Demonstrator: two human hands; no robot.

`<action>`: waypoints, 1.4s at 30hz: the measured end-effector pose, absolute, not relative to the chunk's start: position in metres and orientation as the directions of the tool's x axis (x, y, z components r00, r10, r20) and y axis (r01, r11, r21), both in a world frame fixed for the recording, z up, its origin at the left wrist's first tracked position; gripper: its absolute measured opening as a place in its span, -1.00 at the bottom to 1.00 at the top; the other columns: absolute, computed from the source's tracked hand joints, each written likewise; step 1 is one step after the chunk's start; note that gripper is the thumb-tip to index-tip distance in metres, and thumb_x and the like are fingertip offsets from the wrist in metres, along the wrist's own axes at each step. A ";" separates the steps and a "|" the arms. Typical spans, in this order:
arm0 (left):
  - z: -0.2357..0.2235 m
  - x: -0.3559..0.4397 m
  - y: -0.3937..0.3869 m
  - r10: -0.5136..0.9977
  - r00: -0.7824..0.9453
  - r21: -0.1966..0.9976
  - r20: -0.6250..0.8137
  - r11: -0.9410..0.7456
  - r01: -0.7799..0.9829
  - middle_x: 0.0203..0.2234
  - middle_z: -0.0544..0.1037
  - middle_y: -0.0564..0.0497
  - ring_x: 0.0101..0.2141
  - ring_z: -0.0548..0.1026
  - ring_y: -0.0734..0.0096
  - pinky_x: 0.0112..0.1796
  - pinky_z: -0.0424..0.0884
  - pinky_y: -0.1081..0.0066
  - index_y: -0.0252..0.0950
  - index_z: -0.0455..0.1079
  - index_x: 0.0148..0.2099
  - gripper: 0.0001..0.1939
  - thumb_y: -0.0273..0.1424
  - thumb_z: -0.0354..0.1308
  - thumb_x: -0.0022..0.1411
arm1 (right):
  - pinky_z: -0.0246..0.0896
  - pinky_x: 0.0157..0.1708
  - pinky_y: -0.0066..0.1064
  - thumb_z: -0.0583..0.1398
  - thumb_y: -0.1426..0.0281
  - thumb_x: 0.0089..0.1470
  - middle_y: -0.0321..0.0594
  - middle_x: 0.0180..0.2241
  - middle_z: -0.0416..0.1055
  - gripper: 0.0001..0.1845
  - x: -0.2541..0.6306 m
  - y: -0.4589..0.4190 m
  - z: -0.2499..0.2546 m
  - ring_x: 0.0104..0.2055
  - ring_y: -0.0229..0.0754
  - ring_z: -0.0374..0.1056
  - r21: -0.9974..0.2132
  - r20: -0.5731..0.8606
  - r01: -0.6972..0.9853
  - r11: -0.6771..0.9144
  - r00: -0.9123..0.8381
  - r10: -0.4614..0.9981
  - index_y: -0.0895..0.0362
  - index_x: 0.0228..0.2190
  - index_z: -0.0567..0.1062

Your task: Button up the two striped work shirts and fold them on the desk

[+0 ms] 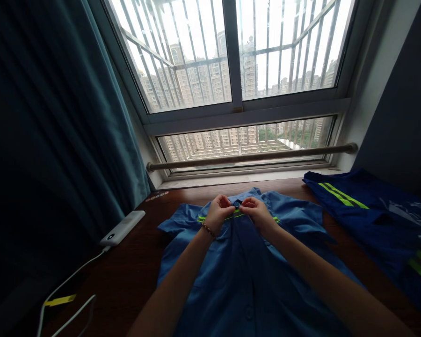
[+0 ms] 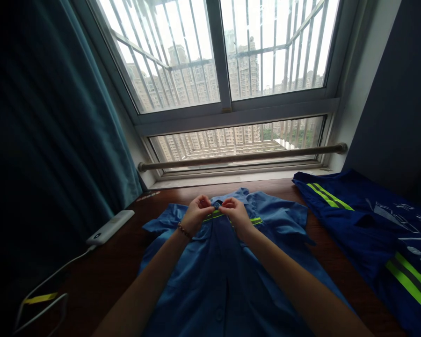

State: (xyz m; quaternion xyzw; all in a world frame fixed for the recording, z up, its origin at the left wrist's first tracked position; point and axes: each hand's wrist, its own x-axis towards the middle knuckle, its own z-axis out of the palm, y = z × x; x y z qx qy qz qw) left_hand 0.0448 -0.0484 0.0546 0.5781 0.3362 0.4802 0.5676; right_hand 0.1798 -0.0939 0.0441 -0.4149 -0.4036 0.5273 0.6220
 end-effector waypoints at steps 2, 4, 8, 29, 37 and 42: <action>0.052 0.045 -0.045 0.926 0.325 0.979 0.194 -0.162 -0.121 -0.61 0.31 0.19 -0.55 0.29 0.64 -0.48 0.21 0.59 -0.33 0.16 -0.46 -0.65 -0.49 0.29 -0.28 | 0.19 -0.41 -0.42 0.24 0.41 -0.24 -0.31 -0.50 0.36 -0.83 0.183 -0.095 0.048 -0.45 -0.26 0.30 -0.957 0.289 0.019 0.290 0.151 0.945 0.13 -0.46 0.42; 0.051 0.045 -0.044 0.918 0.339 0.979 0.204 -0.185 -0.088 -0.60 0.30 0.18 -0.54 0.29 0.62 -0.47 0.22 0.58 -0.33 0.17 -0.45 -0.65 -0.47 0.30 -0.27 | 0.20 -0.30 -0.38 0.18 0.45 -0.15 -0.26 -0.40 0.37 -0.86 0.187 -0.096 0.051 -0.36 -0.23 0.31 -0.842 0.479 0.342 0.417 0.117 0.870 0.10 -0.42 0.48; 0.048 0.045 -0.043 0.902 0.364 0.971 0.234 -0.235 -0.042 -0.56 0.32 0.16 -0.50 0.33 0.59 -0.44 0.24 0.58 -0.32 0.20 -0.41 -0.68 -0.40 0.29 -0.20 | 0.18 -0.24 -0.38 0.10 0.50 -0.03 -0.21 -0.32 0.37 -0.77 0.192 -0.097 0.052 -0.28 -0.20 0.30 -0.592 0.607 0.629 0.503 -0.062 0.793 0.05 -0.33 0.51; -0.019 0.032 0.014 0.881 0.472 0.226 0.042 -0.469 0.854 0.16 0.12 -0.09 0.16 -0.01 0.14 0.09 -0.21 0.01 -0.21 0.18 0.11 -0.51 -0.11 -0.11 0.20 | -0.21 0.09 -0.07 0.01 0.32 0.10 -0.16 0.11 0.14 -0.57 0.267 -0.049 -0.019 0.16 0.01 -0.05 -0.250 0.188 0.960 0.126 -0.079 0.979 0.07 0.03 0.27; 0.015 0.048 -0.049 0.822 0.531 0.220 0.205 -0.567 0.794 -0.33 0.46 -0.08 -0.26 0.40 0.32 -0.23 0.26 0.39 -0.31 0.35 -0.26 -0.80 -0.41 -0.09 0.19 | 0.12 -0.35 -0.44 0.00 0.37 0.08 -0.18 -0.42 0.38 -0.80 0.190 -0.155 0.012 -0.38 -0.20 0.29 -0.390 0.285 0.880 0.270 -0.163 0.944 0.15 -0.37 0.41; -0.022 0.042 -0.076 0.782 0.614 0.302 0.111 -0.615 0.728 -0.39 0.43 -0.04 -0.34 0.38 0.36 -0.31 0.26 0.43 -0.31 0.32 -0.31 -0.86 -0.36 0.00 0.15 | 0.08 -0.16 -0.27 0.18 0.14 -0.13 0.04 -0.21 0.28 -0.49 0.198 -0.170 -0.024 -0.15 0.03 0.19 -0.301 0.186 0.950 0.078 -0.022 0.982 0.25 -0.20 0.39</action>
